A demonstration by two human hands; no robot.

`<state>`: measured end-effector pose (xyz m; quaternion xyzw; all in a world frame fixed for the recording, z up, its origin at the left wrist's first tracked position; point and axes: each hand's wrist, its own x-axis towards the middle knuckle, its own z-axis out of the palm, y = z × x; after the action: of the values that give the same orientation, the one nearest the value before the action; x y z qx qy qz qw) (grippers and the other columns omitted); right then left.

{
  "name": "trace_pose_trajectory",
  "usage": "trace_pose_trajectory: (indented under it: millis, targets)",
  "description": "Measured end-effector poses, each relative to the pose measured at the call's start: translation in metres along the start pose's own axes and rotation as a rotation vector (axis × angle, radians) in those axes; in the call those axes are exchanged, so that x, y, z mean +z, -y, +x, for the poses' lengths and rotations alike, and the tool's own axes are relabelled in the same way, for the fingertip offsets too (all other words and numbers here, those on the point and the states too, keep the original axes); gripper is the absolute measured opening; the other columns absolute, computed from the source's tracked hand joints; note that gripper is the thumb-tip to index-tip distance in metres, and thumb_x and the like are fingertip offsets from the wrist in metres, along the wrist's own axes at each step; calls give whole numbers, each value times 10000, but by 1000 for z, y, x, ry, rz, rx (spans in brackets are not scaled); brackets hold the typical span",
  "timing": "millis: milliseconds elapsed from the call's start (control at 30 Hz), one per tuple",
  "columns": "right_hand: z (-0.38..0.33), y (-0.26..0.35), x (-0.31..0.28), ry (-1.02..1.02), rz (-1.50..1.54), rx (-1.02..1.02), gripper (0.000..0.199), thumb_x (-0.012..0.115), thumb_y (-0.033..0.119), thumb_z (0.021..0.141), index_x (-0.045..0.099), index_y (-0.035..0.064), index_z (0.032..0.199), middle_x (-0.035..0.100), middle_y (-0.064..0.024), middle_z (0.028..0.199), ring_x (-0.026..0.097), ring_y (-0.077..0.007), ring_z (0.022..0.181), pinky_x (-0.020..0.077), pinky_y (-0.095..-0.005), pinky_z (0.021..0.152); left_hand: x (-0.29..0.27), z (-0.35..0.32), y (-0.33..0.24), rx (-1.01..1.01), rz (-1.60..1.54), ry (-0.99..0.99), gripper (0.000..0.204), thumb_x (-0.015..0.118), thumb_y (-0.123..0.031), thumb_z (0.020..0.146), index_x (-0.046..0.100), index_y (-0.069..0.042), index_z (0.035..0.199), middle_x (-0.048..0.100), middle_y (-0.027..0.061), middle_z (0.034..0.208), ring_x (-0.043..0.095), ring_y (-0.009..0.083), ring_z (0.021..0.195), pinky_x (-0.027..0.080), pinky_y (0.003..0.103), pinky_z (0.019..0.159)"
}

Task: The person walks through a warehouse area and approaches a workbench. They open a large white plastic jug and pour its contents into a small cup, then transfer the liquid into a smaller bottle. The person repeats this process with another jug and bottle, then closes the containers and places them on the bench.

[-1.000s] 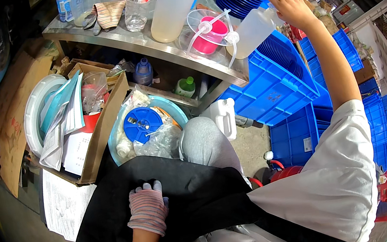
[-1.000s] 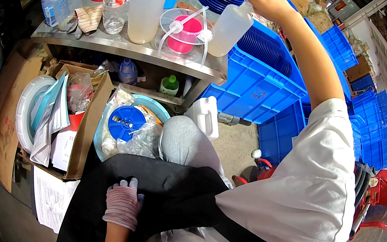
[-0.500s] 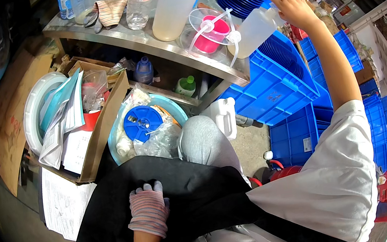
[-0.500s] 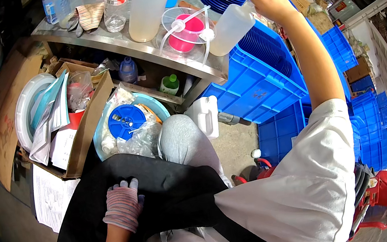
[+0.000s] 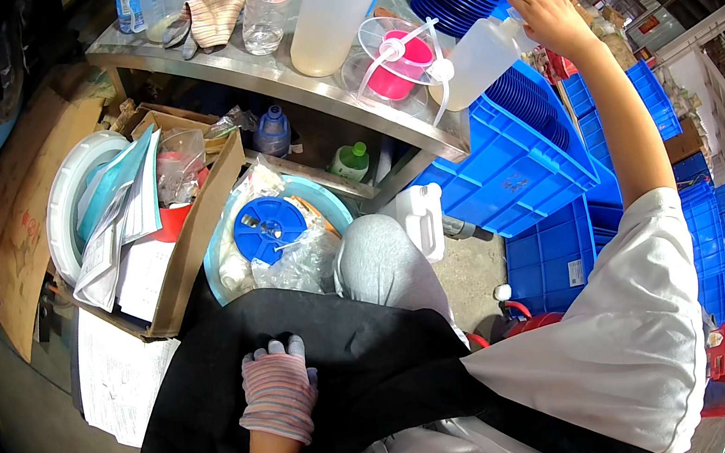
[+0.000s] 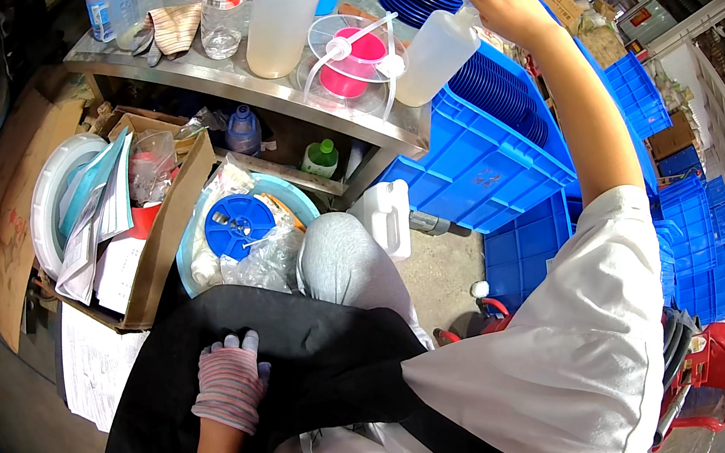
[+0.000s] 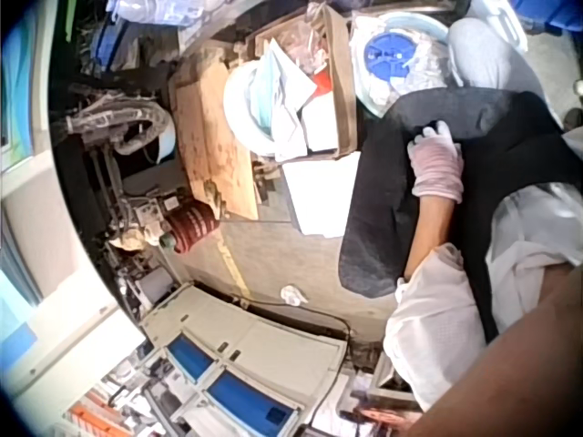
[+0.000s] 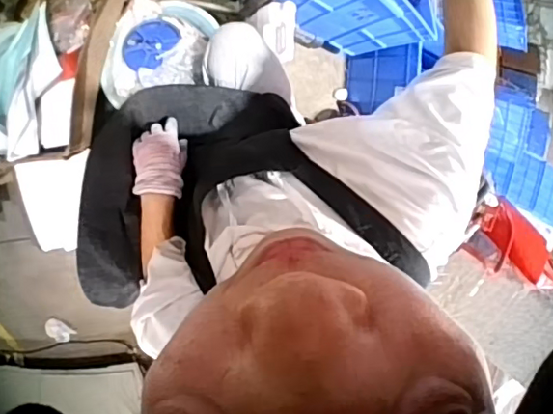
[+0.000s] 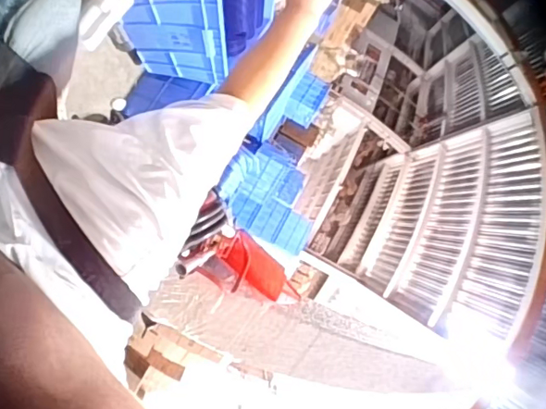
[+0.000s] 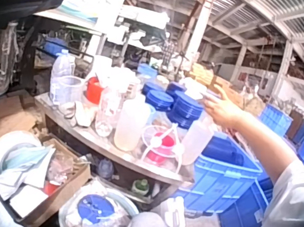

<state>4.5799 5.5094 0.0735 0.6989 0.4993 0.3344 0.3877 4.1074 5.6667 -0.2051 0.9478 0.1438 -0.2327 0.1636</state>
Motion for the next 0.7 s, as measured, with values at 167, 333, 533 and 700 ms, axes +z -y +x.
trace_pose_trajectory:
  millis: [167, 333, 533, 700]
  targets:
    - [6, 1, 0, 10, 7, 6, 392, 693, 65, 729, 621, 91, 1114, 378, 20, 1482, 157, -123, 1445, 109, -503, 1185, -4, -4, 2, -12, -5, 18, 565, 637, -373, 802, 504, -115, 1287, 574, 160, 1183, 558, 323, 1080, 412, 455, 954]
    - [7, 2, -4, 1, 3, -5, 396, 692, 68, 732, 616, 89, 1120, 376, 18, 1483, 152, -125, 1447, 110, -503, 1184, -5, -7, 4, -24, -6, 21, 565, 634, -373, 803, 502, -116, 1289, 575, 160, 1185, 558, 324, 1081, 412, 459, 955]
    - [2, 2, -1, 46, -21, 11, 403, 701, 88, 727, 608, 86, 1119, 366, 22, 1484, 148, -125, 1447, 117, -506, 1180, -9, 1, 1, -11, 2, 68, 575, 629, -368, 804, 492, -115, 1303, 571, 164, 1197, 556, 326, 1092, 410, 461, 963]
    - [9, -4, 5, -12, 0, 19, 358, 685, 82, 730, 621, 78, 1082, 376, 14, 1476, 161, -130, 1445, 128, -505, 1174, -12, -1, 0, -24, 10, 5, 553, 626, -365, 809, 503, -111, 1284, 580, 163, 1174, 566, 330, 1069, 421, 457, 943]
